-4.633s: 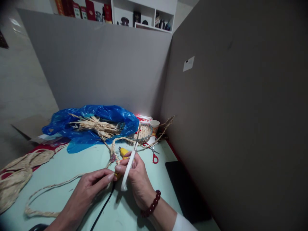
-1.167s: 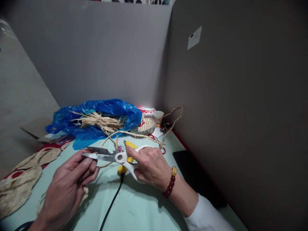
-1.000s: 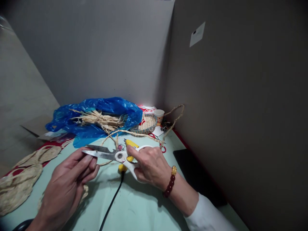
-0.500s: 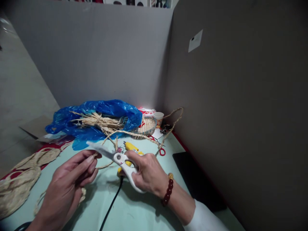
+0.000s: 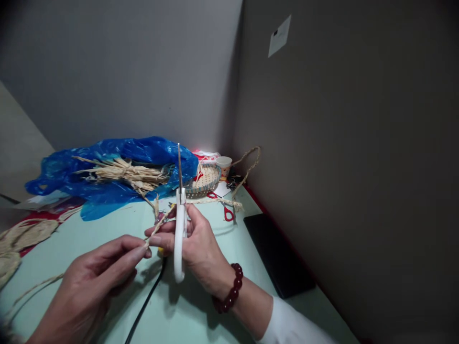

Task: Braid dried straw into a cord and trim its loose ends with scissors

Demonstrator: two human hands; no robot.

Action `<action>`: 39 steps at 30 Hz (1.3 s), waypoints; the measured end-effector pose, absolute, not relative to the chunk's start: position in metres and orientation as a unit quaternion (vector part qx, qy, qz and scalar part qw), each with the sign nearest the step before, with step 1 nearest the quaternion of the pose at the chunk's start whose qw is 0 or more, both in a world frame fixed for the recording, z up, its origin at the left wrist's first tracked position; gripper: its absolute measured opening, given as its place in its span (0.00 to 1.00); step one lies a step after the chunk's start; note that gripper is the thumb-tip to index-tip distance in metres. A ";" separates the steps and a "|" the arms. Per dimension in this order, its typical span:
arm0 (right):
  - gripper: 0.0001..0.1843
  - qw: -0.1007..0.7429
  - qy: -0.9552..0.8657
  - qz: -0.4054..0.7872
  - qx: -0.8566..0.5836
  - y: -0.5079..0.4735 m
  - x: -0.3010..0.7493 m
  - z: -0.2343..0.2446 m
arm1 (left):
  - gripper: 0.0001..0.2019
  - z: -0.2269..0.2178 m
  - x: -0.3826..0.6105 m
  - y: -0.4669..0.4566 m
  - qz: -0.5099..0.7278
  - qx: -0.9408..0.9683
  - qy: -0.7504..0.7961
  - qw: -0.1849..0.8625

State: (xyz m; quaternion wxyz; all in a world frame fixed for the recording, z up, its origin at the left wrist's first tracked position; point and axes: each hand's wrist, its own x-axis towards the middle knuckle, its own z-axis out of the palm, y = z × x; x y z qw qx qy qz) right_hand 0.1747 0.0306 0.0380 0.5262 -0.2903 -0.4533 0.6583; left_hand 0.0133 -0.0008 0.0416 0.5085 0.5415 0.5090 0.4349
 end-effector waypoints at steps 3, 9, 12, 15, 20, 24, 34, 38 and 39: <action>0.20 0.548 -0.435 0.652 -0.293 0.028 0.175 0.039 | 0.12 0.044 0.020 -0.003 0.415 0.567 0.537 0.466; 0.21 0.576 -0.419 0.620 -0.330 0.029 0.177 0.040 | 0.12 0.045 0.023 -0.007 0.387 0.588 0.566 0.429; 0.22 0.576 -0.425 0.607 -0.346 0.029 0.177 0.044 | 0.10 0.043 0.020 -0.008 0.390 0.588 0.578 0.408; 0.21 0.583 -0.433 0.588 -0.355 0.030 0.178 0.048 | 0.08 0.041 0.019 -0.007 0.413 0.598 0.575 0.376; 0.18 0.619 -0.438 0.554 -0.345 0.035 0.185 0.048 | 0.10 0.038 0.016 -0.002 0.431 0.598 0.602 0.308; 0.17 0.615 -0.450 0.573 -0.301 0.038 0.189 0.044 | 0.12 0.037 0.015 -0.003 0.442 0.586 0.604 0.309; 0.19 0.591 -0.469 0.606 -0.252 0.036 0.188 0.047 | 0.11 0.042 0.013 0.007 0.408 0.538 0.515 0.529; 0.20 0.588 -0.469 0.600 -0.273 0.037 0.189 0.046 | 0.11 0.043 0.014 0.004 0.404 0.577 0.539 0.463; 0.21 0.589 -0.467 0.597 -0.279 0.038 0.190 0.046 | 0.10 0.044 0.015 0.002 0.409 0.581 0.543 0.448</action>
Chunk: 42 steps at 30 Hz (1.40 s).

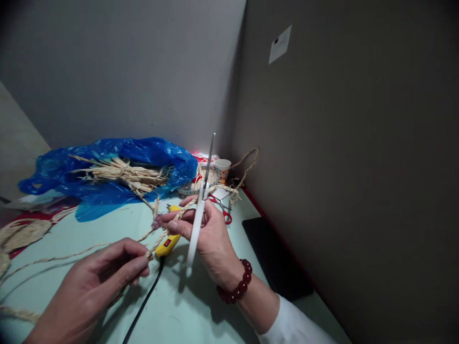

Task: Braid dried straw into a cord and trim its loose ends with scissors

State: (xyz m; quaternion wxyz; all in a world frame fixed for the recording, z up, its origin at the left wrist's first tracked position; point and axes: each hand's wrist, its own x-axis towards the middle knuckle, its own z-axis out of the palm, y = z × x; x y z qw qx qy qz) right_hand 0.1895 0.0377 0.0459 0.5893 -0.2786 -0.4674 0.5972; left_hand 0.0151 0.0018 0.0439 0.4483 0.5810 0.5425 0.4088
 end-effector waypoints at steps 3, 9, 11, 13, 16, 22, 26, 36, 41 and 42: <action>0.21 0.593 -0.465 0.590 -0.291 0.039 0.189 0.045 | 0.09 0.044 0.019 -0.002 0.424 0.577 0.543 0.438; 0.23 0.565 -0.472 0.595 -0.322 0.036 0.185 0.042 | 0.07 0.044 0.022 -0.002 0.456 0.557 0.514 0.467; 0.23 0.553 -0.480 0.592 -0.335 0.035 0.184 0.039 | 0.05 0.043 0.021 -0.001 0.454 0.575 0.504 0.458; 0.23 0.550 -0.489 0.576 -0.357 0.035 0.184 0.034 | 0.05 0.041 0.020 0.001 0.456 0.580 0.499 0.454; 0.22 0.541 -0.503 0.555 -0.381 0.037 0.182 0.029 | 0.05 0.038 0.021 0.005 0.469 0.569 0.502 0.451; 0.28 0.527 -0.507 0.537 -0.420 0.038 0.178 0.028 | 0.02 0.033 0.025 0.009 0.481 0.564 0.497 0.451; 0.27 0.518 -0.510 0.542 -0.421 0.041 0.180 0.021 | 0.06 0.029 0.027 0.007 0.463 0.597 0.500 0.424; 0.23 0.530 -0.485 0.521 -0.460 0.046 0.178 0.016 | 0.09 0.027 0.030 -0.001 0.391 0.716 0.513 0.265; 0.22 0.531 -0.477 0.519 -0.470 0.051 0.181 0.012 | 0.10 0.025 0.032 -0.002 0.376 0.727 0.524 0.233; 0.24 0.534 -0.474 0.517 -0.473 0.053 0.182 0.010 | 0.09 0.025 0.033 -0.003 0.375 0.725 0.529 0.230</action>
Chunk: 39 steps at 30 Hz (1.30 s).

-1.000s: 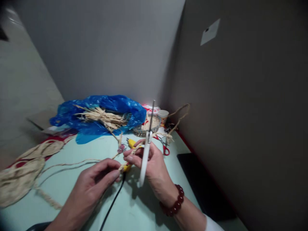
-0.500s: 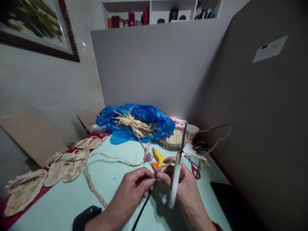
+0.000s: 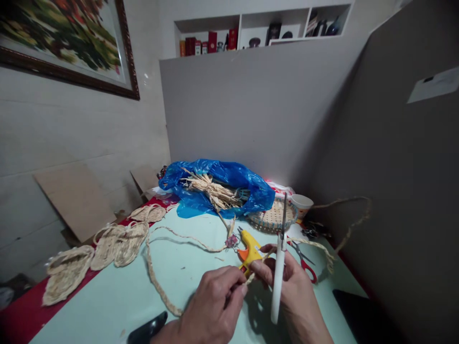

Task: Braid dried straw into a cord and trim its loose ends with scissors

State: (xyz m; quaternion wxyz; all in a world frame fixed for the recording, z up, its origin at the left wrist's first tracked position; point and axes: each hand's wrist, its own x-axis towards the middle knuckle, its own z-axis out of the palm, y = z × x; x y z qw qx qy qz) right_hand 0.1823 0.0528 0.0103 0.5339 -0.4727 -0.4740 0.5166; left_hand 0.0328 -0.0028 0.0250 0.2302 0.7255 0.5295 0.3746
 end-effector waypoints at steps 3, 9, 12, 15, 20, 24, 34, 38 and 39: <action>0.27 0.525 -0.471 0.523 -0.479 0.055 0.184 0.008 | 0.08 0.027 0.033 -0.003 0.373 0.718 0.543 0.226; 0.27 0.537 -0.457 0.524 -0.478 0.049 0.180 0.010 | 0.09 0.030 0.032 -0.003 0.381 0.708 0.550 0.226; 0.27 0.540 -0.466 0.513 -0.477 0.051 0.181 0.011 | 0.08 0.030 0.031 -0.002 0.387 0.706 0.545 0.235; 0.28 0.521 -0.481 0.521 -0.475 0.054 0.184 0.013 | 0.08 0.029 0.031 -0.001 0.392 0.694 0.548 0.254; 0.26 0.529 -0.477 0.520 -0.472 0.046 0.180 0.029 | 0.12 0.030 0.029 -0.002 0.394 0.674 0.538 0.318; 0.23 0.533 -0.480 0.554 -0.423 0.041 0.177 0.038 | 0.15 0.031 0.022 -0.001 0.380 0.653 0.512 0.408; 0.13 0.426 -0.730 0.270 -0.461 0.049 0.203 0.037 | 0.11 0.051 0.004 0.007 0.537 0.420 0.409 0.607; 0.13 0.357 -0.837 0.104 -0.401 0.044 0.205 0.036 | 0.09 0.054 -0.002 0.007 0.575 0.415 0.417 0.568; 0.13 0.339 -0.852 0.072 -0.393 0.043 0.206 0.035 | 0.09 0.054 -0.003 0.007 0.583 0.416 0.420 0.557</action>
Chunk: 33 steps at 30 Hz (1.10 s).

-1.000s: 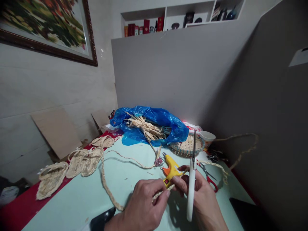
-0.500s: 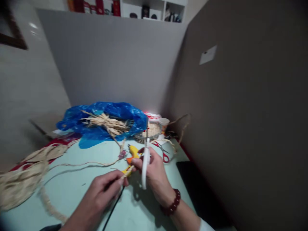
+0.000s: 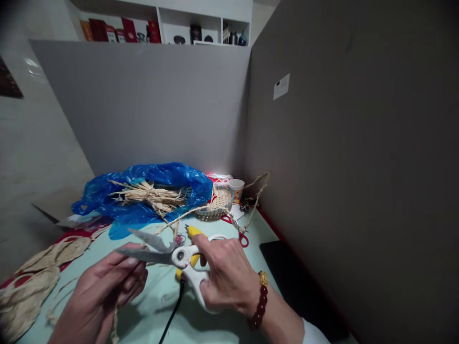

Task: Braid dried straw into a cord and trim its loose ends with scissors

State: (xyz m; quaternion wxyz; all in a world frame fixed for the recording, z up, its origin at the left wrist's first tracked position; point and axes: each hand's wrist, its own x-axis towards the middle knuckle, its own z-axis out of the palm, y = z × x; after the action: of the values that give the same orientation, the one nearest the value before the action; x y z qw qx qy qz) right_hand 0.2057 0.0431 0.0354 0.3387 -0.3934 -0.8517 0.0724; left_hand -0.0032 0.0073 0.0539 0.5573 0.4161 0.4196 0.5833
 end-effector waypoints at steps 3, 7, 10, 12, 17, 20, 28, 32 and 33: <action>0.17 0.300 -0.872 0.004 -0.387 0.042 0.207 0.033 | 0.11 0.054 -0.004 0.005 0.589 0.442 0.427 0.525; 0.22 0.286 -0.880 -0.044 -0.376 0.043 0.210 0.032 | 0.12 0.053 -0.004 0.001 0.608 0.473 0.434 0.467; 0.23 0.296 -0.880 -0.063 -0.367 0.044 0.210 0.032 | 0.11 0.050 -0.003 -0.001 0.628 0.461 0.426 0.460; 0.24 0.307 -0.876 -0.078 -0.364 0.044 0.210 0.032 | 0.10 0.049 -0.002 -0.002 0.640 0.457 0.419 0.455; 0.23 0.329 -0.864 -0.117 -0.364 0.043 0.211 0.033 | 0.09 0.049 0.000 -0.005 0.647 0.462 0.423 0.435; 0.23 0.336 -0.860 -0.134 -0.359 0.044 0.212 0.033 | 0.09 0.053 0.001 -0.007 0.639 0.470 0.446 0.415; 0.24 0.343 -0.854 -0.190 -0.342 0.046 0.214 0.032 | 0.07 0.049 -0.005 -0.004 0.636 0.492 0.415 0.427; 0.31 0.344 -0.854 -0.198 -0.337 0.047 0.216 0.032 | 0.07 0.046 -0.008 -0.002 0.621 0.511 0.394 0.445; 0.31 0.347 -0.855 -0.193 -0.334 0.047 0.216 0.032 | 0.08 0.046 -0.008 -0.001 0.618 0.515 0.395 0.444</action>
State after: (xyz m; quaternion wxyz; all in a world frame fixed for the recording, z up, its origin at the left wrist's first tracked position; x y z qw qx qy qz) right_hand 0.2163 0.0468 0.0317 0.3474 -0.3342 -0.8545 -0.1934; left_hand -0.0075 -0.0013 0.0456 0.4439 0.5153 0.3945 0.6179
